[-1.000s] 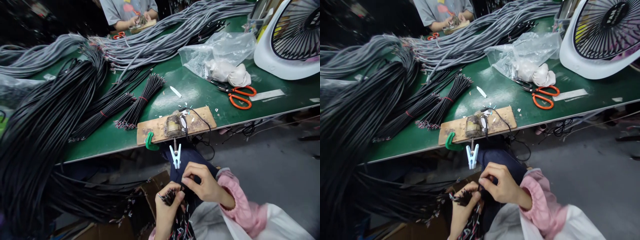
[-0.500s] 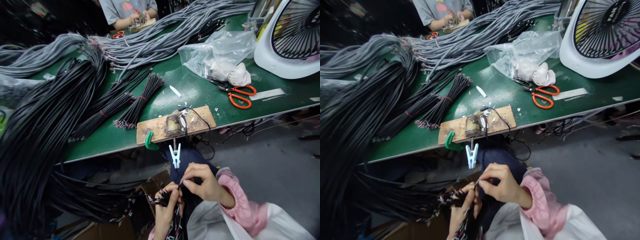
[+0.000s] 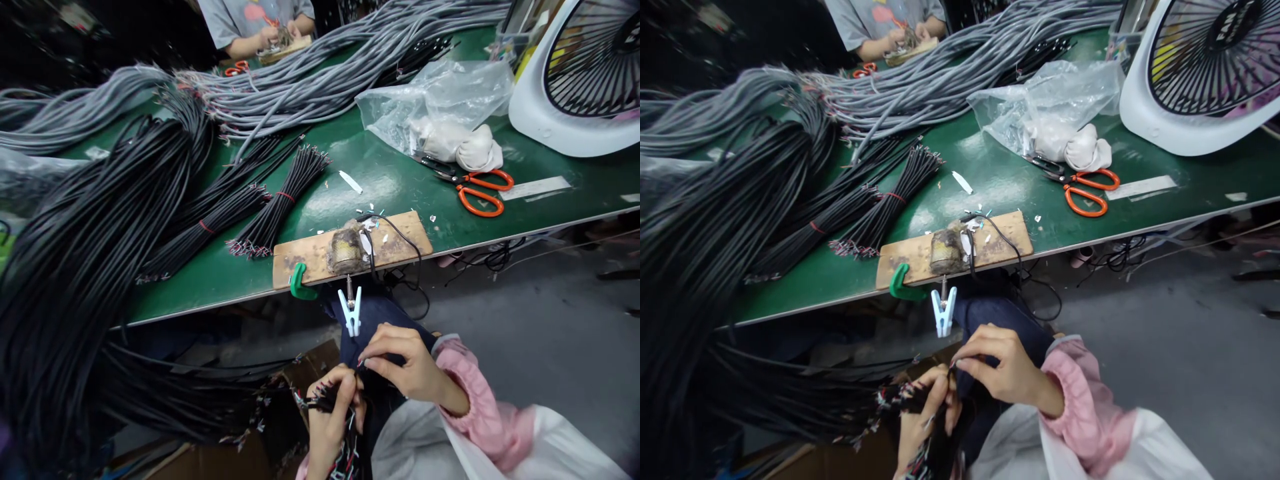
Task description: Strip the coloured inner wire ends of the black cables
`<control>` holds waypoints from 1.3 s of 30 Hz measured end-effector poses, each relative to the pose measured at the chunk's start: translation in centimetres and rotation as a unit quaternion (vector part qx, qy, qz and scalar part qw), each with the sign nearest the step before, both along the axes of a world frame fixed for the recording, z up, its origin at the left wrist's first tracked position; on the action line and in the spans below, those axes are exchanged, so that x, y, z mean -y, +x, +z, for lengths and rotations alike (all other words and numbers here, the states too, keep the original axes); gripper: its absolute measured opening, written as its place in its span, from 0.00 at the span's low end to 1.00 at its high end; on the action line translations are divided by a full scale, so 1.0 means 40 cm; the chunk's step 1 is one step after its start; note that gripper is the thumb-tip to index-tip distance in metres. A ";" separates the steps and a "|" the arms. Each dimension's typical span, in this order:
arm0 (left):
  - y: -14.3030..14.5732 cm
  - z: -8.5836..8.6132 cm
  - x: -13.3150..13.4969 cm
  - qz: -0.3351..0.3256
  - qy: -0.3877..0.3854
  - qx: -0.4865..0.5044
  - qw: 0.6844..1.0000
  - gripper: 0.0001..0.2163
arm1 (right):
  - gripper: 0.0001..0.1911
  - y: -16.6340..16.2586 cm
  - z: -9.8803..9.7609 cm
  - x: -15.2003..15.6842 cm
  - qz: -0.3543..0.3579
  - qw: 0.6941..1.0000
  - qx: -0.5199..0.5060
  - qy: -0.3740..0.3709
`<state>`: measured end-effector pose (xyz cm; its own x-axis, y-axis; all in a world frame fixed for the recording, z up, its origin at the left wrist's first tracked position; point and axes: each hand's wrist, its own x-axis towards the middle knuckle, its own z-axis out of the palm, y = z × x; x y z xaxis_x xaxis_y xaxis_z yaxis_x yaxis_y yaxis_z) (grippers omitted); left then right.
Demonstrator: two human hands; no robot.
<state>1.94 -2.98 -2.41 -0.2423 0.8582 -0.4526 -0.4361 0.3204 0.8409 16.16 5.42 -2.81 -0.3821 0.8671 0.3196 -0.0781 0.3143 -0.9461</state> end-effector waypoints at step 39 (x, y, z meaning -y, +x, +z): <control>0.005 -0.034 0.003 0.048 0.100 -0.282 0.953 0.10 | 0.18 -0.072 -0.053 0.036 0.122 0.939 -0.138 -0.291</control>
